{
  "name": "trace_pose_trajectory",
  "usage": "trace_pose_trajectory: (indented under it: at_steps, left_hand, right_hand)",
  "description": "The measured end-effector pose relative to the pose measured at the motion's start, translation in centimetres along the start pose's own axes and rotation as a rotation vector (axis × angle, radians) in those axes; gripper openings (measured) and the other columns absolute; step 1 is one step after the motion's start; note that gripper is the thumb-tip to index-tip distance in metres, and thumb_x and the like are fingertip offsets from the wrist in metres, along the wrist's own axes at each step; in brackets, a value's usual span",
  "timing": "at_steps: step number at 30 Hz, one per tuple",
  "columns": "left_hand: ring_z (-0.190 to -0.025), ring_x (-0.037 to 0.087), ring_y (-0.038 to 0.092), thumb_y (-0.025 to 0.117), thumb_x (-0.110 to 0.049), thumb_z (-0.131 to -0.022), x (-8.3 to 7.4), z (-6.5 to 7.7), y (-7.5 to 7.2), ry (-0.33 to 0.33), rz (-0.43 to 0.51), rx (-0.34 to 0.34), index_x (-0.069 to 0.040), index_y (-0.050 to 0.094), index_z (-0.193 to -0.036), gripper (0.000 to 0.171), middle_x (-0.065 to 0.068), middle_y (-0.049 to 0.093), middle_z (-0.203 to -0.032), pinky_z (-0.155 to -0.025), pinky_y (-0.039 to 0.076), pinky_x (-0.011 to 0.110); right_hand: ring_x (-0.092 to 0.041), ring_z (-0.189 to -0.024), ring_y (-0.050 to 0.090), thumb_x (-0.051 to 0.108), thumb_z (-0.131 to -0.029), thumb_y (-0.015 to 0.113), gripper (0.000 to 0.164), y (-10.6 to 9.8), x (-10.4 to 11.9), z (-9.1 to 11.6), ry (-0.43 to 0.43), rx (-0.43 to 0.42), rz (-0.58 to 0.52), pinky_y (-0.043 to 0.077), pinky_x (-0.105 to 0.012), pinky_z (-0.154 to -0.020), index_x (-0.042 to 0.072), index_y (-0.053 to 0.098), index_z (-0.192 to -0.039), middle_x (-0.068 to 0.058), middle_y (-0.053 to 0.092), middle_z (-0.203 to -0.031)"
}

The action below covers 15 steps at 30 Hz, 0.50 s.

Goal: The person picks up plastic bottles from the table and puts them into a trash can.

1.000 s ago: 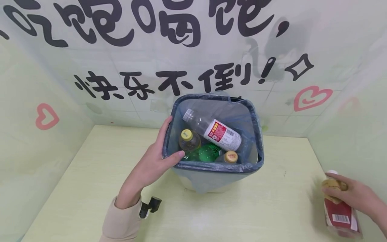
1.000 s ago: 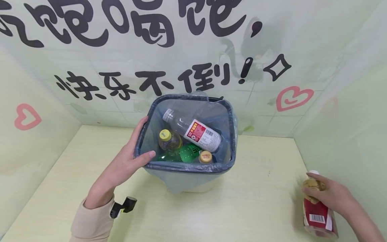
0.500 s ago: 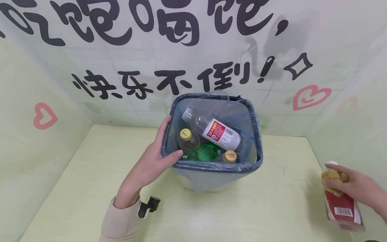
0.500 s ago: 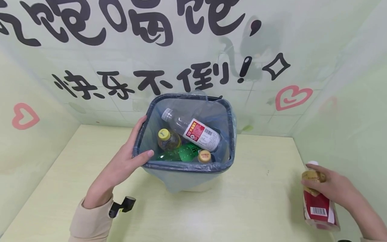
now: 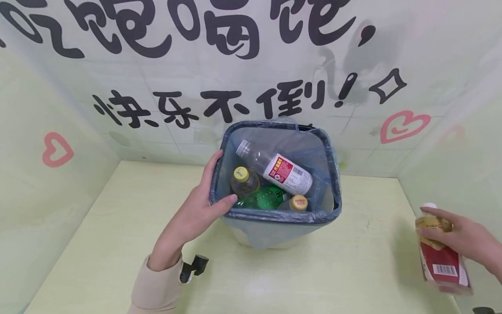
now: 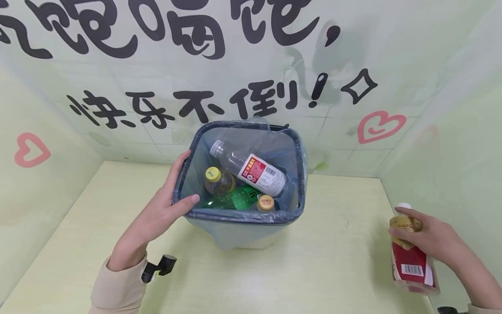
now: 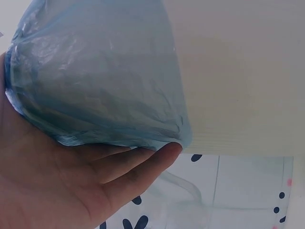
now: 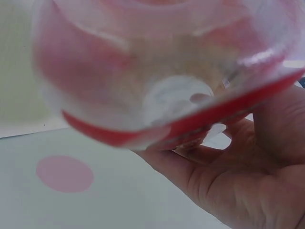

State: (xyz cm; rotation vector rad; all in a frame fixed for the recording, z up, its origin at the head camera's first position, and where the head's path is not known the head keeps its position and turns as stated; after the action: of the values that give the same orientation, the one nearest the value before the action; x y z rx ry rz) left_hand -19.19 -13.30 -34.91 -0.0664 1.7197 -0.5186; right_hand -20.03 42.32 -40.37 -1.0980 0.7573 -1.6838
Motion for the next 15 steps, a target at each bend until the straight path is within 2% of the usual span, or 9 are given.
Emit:
trace_pose_trajectory:
  at_steps: [8,15]
  left_hand:
    - [-0.126,0.041,0.05,0.06,-0.029,-0.094,0.0,0.0,0.0,0.002,0.012,0.003,-0.032,0.005,-0.158,0.085,0.02,0.042,-0.146,-0.099,0.043,0.059]
    - [-0.129,0.041,0.048,0.059,-0.028,-0.095,0.0,0.0,0.0,0.0,0.009,0.004,-0.034,0.004,-0.158,0.084,0.021,0.041,-0.148,-0.1,0.041,0.061]
  right_hand:
    - [-0.027,-0.074,0.056,0.048,-0.095,0.062,0.083,-1.2,1.1,0.1,-0.05,-0.052,0.031,0.052,-0.034,-0.056,-0.009,0.031,-0.147,-0.044,0.049,-0.106]
    - [-0.03,-0.074,0.055,0.044,-0.094,0.066,0.08,-3.1,3.9,0.5,-0.102,-0.104,0.064,0.05,-0.034,-0.055,-0.008,0.034,-0.147,-0.042,0.05,-0.104]
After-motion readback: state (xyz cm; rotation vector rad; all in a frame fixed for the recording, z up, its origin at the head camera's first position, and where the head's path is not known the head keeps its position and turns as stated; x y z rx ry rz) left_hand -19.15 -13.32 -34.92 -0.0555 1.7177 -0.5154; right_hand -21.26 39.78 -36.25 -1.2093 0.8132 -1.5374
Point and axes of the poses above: each hand's wrist, its own z-axis away from the middle knuckle, its own y-axis out of the palm, x = y × z, the point moved 3 cm from there along -z, towards the middle knuckle
